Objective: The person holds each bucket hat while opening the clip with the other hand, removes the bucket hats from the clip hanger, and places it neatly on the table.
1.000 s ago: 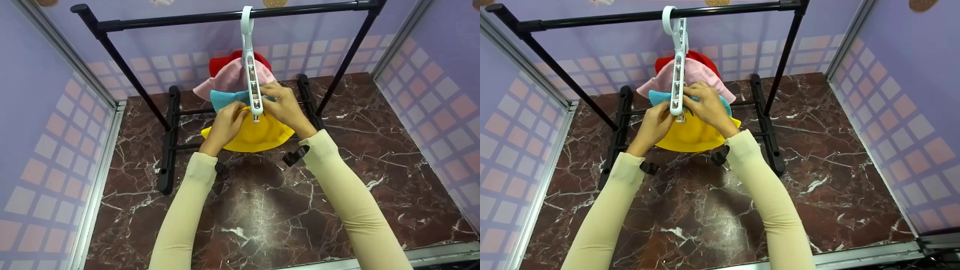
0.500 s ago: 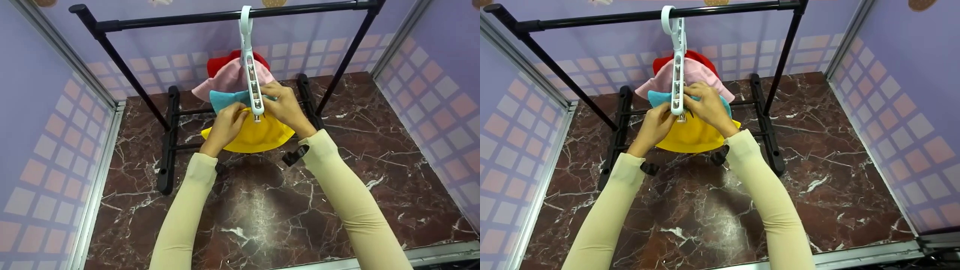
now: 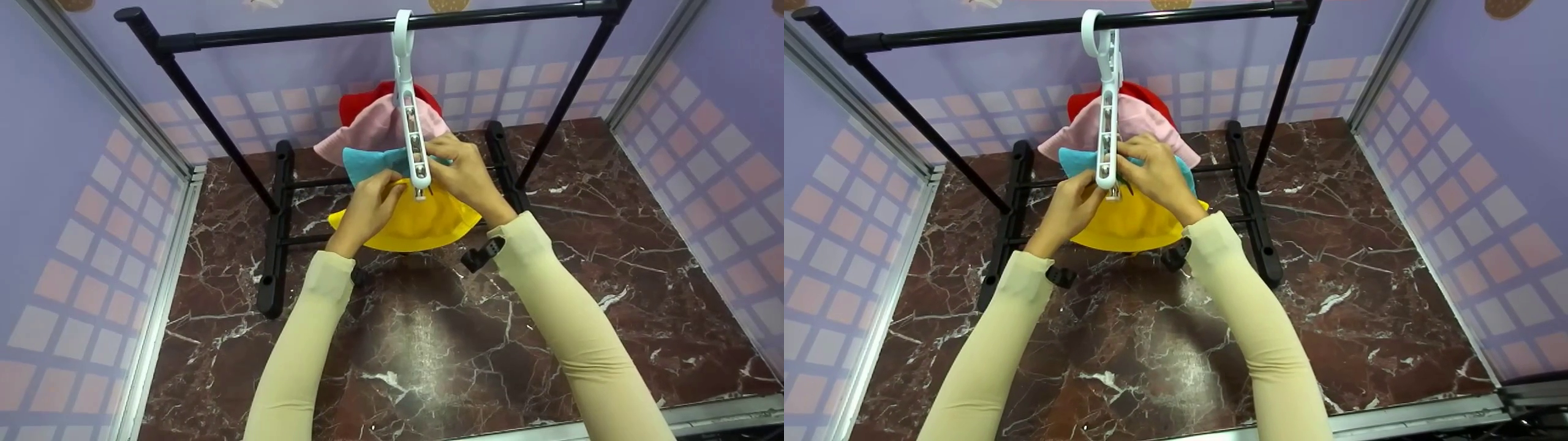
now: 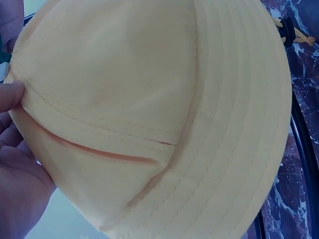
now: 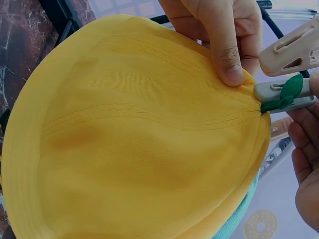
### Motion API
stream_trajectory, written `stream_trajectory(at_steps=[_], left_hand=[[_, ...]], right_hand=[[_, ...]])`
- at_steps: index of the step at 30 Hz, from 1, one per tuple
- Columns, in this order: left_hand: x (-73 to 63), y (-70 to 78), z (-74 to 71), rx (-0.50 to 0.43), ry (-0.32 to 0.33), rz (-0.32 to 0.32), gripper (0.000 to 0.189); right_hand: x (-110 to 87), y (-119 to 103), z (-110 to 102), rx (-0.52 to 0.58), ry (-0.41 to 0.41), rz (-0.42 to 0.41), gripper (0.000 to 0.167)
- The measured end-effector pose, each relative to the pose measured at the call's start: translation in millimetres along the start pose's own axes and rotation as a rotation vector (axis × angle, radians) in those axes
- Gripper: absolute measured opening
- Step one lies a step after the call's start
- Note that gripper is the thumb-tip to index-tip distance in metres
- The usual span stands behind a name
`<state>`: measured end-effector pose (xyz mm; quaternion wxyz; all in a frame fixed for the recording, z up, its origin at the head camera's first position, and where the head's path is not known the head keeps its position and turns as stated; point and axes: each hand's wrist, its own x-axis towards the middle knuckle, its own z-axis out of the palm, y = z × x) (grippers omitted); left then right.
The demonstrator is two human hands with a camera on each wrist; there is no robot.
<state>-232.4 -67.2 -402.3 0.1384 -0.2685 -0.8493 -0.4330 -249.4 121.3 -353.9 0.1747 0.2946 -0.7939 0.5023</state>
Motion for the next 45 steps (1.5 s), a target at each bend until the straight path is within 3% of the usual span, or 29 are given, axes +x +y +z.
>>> stream_trajectory(at_steps=[13,34,45], left_hand=[[-2.2,-2.0,-0.6,-0.010,-0.025,-0.032,0.020],[-5.7,-6.0,-0.1,-0.004,-0.030,-0.024,0.021],[-7.2,-4.0,-1.6,-0.026,-0.026,-0.019,0.020]], right_hand=[[-1.1,1.2,-0.1,-0.021,-0.017,0.008,0.021],[-4.9,2.9,0.2,0.034,-0.055,0.036,0.026],[-7.6,0.8,-1.2,0.068,-0.090,0.102,0.036]])
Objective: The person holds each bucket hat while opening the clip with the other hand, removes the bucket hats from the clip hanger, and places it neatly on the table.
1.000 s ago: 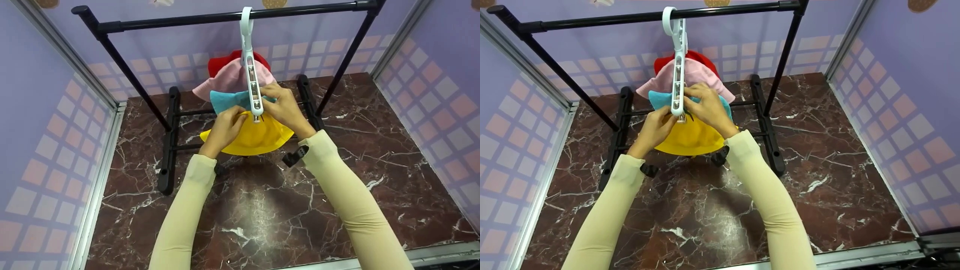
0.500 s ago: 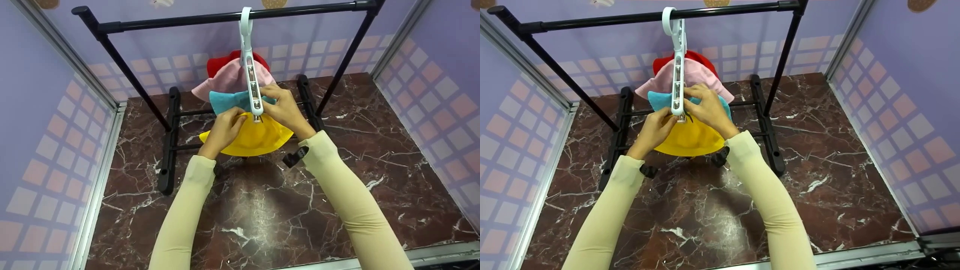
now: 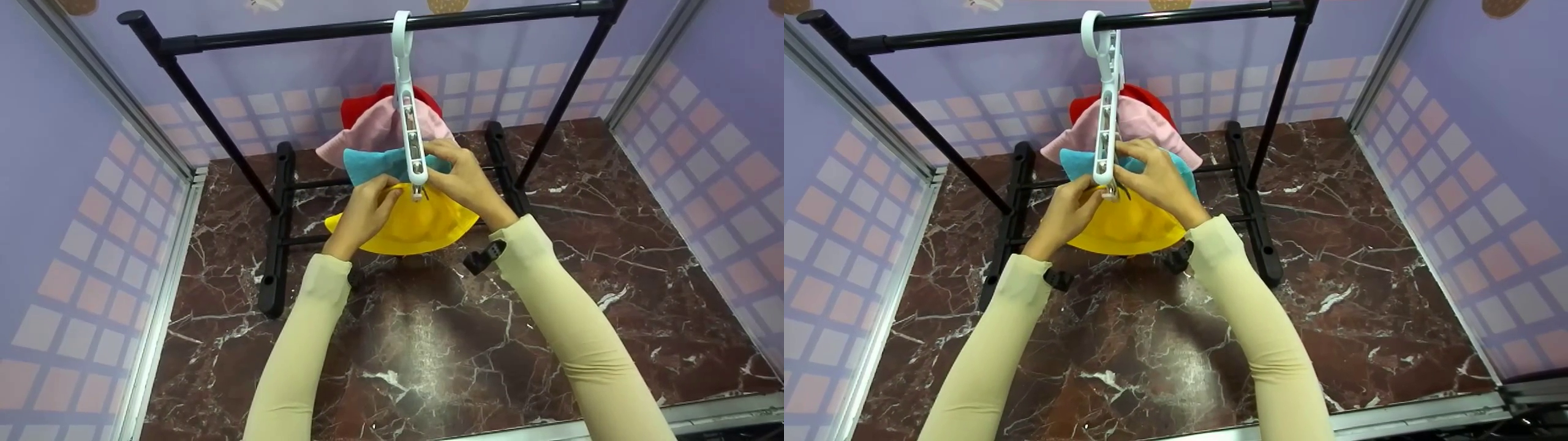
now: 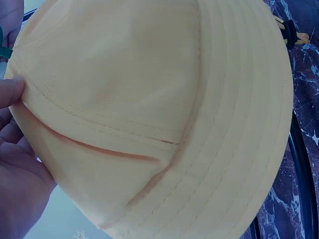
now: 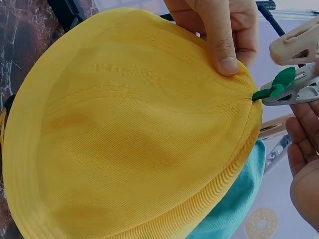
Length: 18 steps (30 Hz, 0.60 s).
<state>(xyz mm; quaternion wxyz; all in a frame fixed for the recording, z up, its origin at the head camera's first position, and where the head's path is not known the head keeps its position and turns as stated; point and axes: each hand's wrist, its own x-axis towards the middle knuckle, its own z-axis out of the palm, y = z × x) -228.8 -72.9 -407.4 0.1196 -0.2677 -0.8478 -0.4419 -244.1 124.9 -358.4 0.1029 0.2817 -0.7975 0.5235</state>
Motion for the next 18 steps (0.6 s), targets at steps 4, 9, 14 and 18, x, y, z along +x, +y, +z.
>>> stream_trajectory(at_steps=[4,9,14,18], left_hand=[[-1.8,0.0,-0.7,0.000,0.000,0.013,0.019],[-3.1,-1.4,-0.9,-0.008,0.005,0.026,0.019],[-4.0,-1.5,-2.3,-0.011,0.009,0.040,0.019],[-4.5,-1.9,-3.9,-0.015,0.008,0.045,0.020]], right_hand=[[-1.1,0.0,-0.9,0.056,-0.006,0.000,0.036],[-1.4,-1.7,-1.6,0.075,-0.003,0.011,0.037],[-0.8,-3.3,-1.9,0.055,0.025,0.003,0.036],[-1.6,-4.9,-2.4,0.060,0.043,-0.006,0.036]])
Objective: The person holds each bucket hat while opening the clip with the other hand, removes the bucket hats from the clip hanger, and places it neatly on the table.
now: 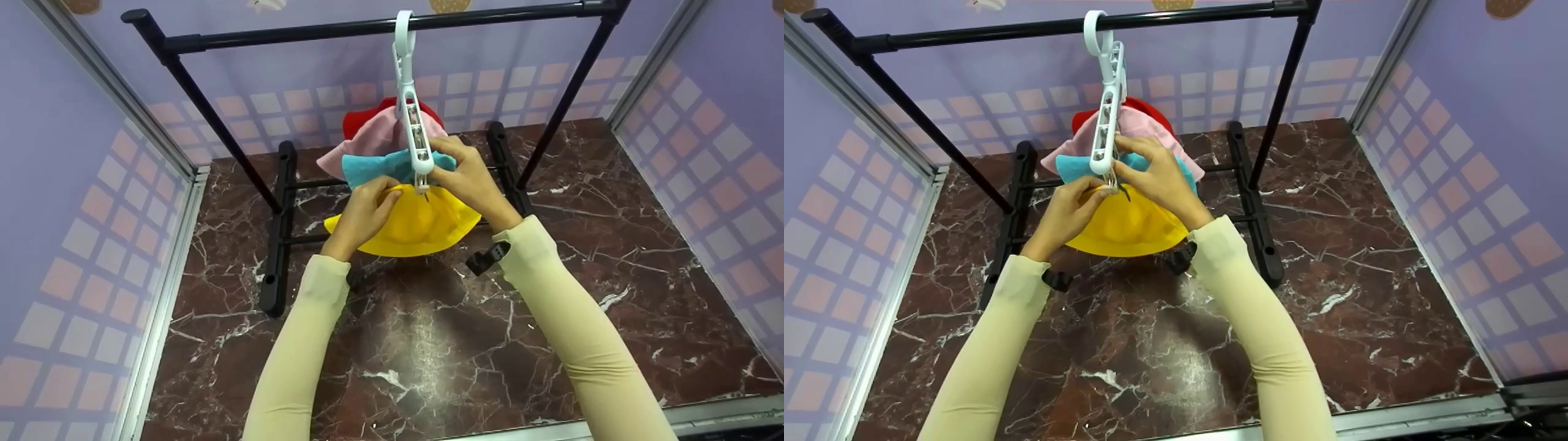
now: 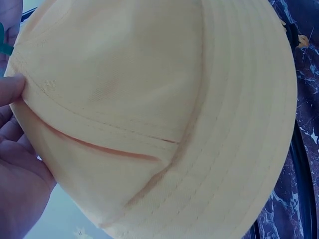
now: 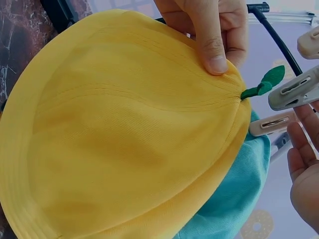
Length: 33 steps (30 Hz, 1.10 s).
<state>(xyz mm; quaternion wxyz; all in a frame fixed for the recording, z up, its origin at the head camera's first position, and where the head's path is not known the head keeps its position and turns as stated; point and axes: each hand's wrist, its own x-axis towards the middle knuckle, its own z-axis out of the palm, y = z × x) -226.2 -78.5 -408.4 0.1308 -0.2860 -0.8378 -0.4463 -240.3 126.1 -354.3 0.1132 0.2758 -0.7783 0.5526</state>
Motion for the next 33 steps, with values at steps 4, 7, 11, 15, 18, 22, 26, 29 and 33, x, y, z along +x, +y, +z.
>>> stream_trajectory(at_steps=[4,7,11,15,18,22,26,29,33], left_hand=[[0.0,0.1,-1.4,0.000,-0.004,0.003,0.021],[0.0,0.3,-2.2,0.004,-0.010,-0.001,0.021],[-1.0,-0.2,-3.4,0.009,-0.019,-0.010,0.022],[-2.6,-0.9,-4.5,0.019,-0.024,-0.014,0.023],[-3.6,-1.3,-5.7,0.019,-0.026,-0.015,0.022],[-5.2,-2.1,-7.5,0.015,-0.017,-0.016,0.022],[-6.9,-2.0,-9.9,0.009,-0.005,-0.015,0.021],[-8.9,-1.5,-12.4,0.006,0.004,-0.015,0.021],[-12.0,-1.8,-15.6,0.010,0.013,-0.017,0.021]], right_hand=[[-1.3,-1.5,-1.0,-0.004,0.004,0.004,0.036],[-1.9,-2.1,-2.0,-0.008,0.008,0.006,0.036],[-3.2,-1.7,-3.7,-0.008,0.007,0.009,0.037],[-4.4,0.8,-5.2,-0.022,0.004,0.016,0.038],[-5.1,4.0,-6.2,-0.042,0.009,0.005,0.038],[-6.6,7.5,-7.4,-0.049,0.018,-0.015,0.034],[-8.9,9.5,-9.1,-0.037,0.017,-0.018,0.029],[-10.4,11.2,-10.6,-0.031,0.020,-0.014,0.026],[-13.6,3.2,-12.9,-0.044,0.035,-0.002,0.022]])
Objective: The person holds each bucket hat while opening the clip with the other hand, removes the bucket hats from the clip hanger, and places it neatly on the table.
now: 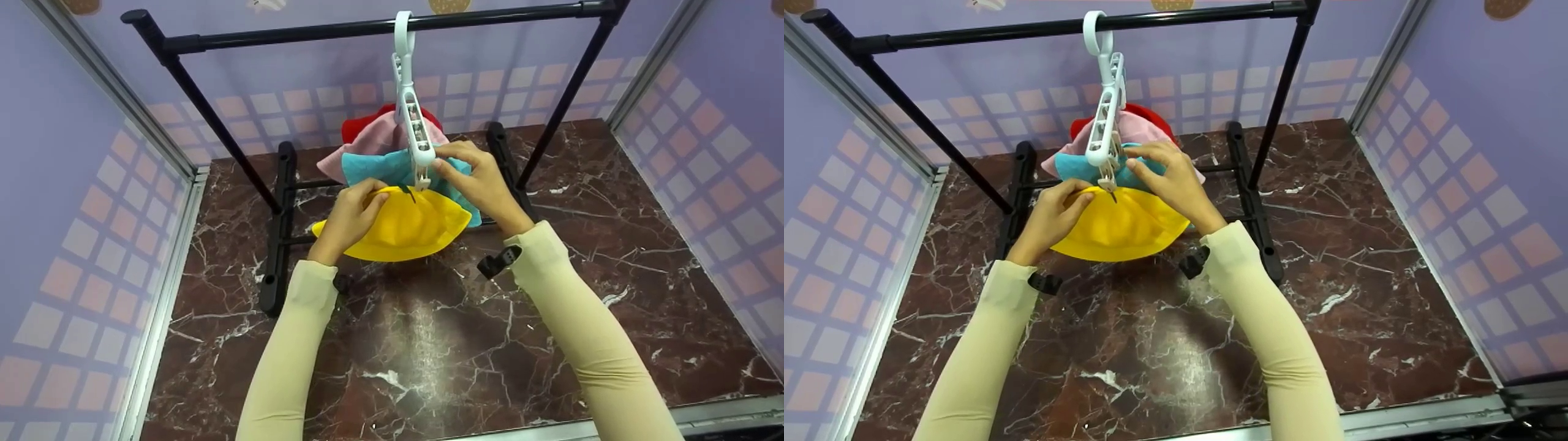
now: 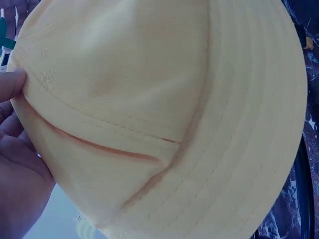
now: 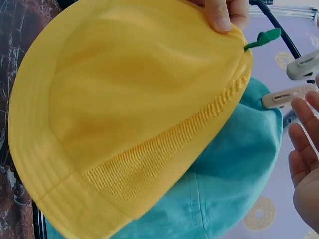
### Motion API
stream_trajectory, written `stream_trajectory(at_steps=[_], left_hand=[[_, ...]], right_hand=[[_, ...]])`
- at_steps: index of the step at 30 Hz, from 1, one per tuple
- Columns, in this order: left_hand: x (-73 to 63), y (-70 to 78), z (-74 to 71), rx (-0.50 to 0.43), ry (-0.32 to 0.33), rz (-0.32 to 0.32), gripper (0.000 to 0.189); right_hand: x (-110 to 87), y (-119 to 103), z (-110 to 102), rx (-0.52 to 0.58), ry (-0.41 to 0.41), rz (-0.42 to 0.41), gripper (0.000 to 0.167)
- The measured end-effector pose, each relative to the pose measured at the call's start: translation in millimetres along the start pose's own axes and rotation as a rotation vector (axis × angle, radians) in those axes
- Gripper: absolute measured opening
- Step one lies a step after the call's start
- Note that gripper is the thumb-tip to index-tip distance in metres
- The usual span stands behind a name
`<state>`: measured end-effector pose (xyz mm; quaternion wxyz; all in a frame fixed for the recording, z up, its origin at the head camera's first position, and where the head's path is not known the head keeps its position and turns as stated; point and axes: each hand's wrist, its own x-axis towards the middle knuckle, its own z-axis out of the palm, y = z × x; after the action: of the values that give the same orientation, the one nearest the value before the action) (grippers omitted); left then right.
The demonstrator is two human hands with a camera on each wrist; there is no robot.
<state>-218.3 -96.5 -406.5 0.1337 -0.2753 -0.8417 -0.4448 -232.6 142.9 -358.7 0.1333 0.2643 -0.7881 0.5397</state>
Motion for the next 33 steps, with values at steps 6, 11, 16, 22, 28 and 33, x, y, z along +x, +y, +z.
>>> stream_trajectory(at_steps=[6,11,16,22,28,33], left_hand=[[-2.8,-1.9,-4.6,0.008,0.014,-0.002,0.021],[-6.3,-1.3,-9.4,0.004,0.007,-0.042,0.021],[-9.9,-2.4,-14.6,0.001,0.008,-0.072,0.023],[-18.2,-4.1,-23.0,-0.022,0.032,-0.081,0.024],[-27.2,-6.6,-33.5,-0.007,0.061,-0.099,0.024],[-33.7,-8.8,-42.7,0.008,0.092,-0.108,0.021]], right_hand=[[-4.8,-14.3,-5.9,0.004,0.005,-0.008,0.019],[-6.8,-14.7,-8.8,0.004,0.018,0.001,0.019],[-8.2,-10.3,-11.5,-0.016,0.043,0.003,0.019],[-11.0,-8.3,-15.4,-0.015,0.054,-0.010,0.018],[-12.9,-5.5,-19.0,-0.014,0.073,-0.013,0.017],[-14.3,-2.1,-21.1,-0.021,0.079,-0.014,0.017]])
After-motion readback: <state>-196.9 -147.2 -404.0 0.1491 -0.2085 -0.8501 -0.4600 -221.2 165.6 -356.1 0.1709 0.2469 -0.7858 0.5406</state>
